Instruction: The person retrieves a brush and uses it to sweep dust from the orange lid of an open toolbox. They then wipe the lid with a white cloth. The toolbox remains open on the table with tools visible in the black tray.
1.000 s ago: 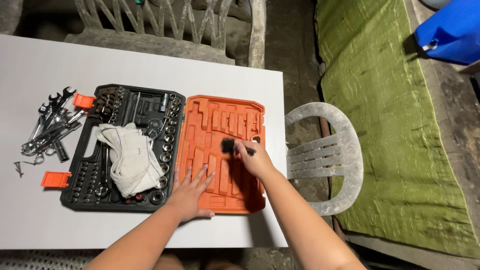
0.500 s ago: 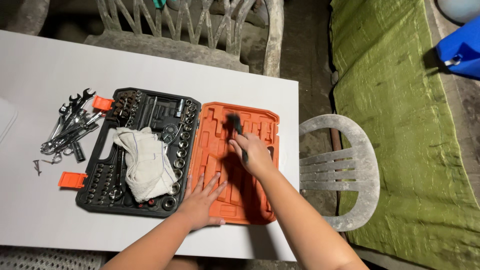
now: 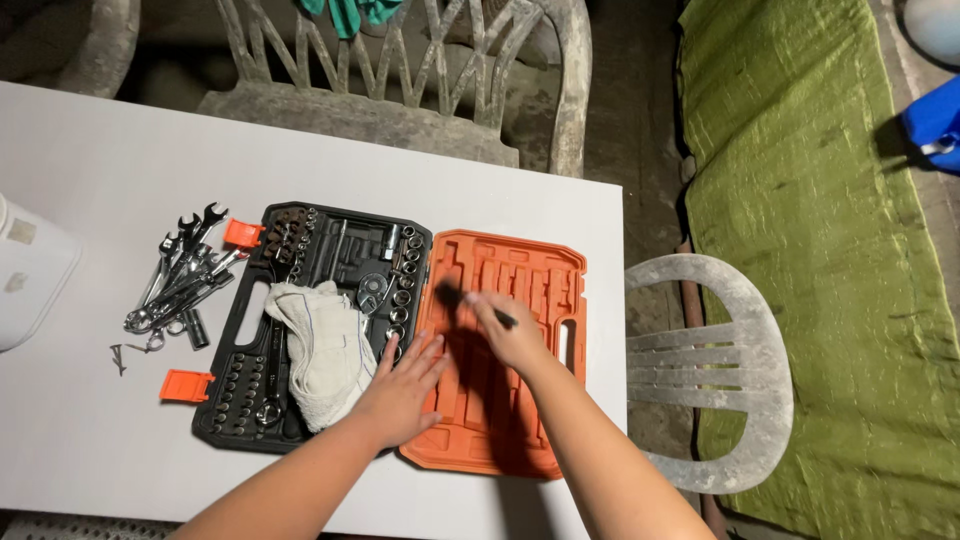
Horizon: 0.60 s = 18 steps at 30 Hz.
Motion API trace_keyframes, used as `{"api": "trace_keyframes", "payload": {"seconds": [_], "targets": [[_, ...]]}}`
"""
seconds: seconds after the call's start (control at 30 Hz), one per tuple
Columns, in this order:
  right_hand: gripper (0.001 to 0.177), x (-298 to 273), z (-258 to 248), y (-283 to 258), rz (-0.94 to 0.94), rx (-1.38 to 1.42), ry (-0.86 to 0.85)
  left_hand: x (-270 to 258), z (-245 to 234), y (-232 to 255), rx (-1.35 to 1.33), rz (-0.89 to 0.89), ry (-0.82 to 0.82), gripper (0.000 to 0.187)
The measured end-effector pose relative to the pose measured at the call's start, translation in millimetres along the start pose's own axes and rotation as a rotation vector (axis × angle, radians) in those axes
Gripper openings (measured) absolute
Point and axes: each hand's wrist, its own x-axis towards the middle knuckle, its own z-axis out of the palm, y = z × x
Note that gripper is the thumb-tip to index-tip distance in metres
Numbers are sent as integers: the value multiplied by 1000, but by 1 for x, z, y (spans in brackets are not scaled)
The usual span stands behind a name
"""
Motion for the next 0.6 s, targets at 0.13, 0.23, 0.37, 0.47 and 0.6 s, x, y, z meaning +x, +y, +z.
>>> {"api": "trace_keyframes", "payload": {"seconds": [0.13, 0.23, 0.37, 0.47, 0.6], "targets": [[34, 13, 9, 12, -27, -76, 114, 1, -9, -15, 13, -12, -113, 97], [41, 10, 15, 19, -270, -36, 307, -3, -9, -17, 14, 8, -180, 100], [47, 26, 23, 15, 177, 454, 190, 3, -19, -22, 45, -3, -283, 103], [52, 35, 20, 9, 252, 50, 143, 5, -22, -19, 49, 5, -321, 106], [40, 50, 13, -7, 29, 204, 376, 4, -27, -20, 47, 2, -347, 108]]}}
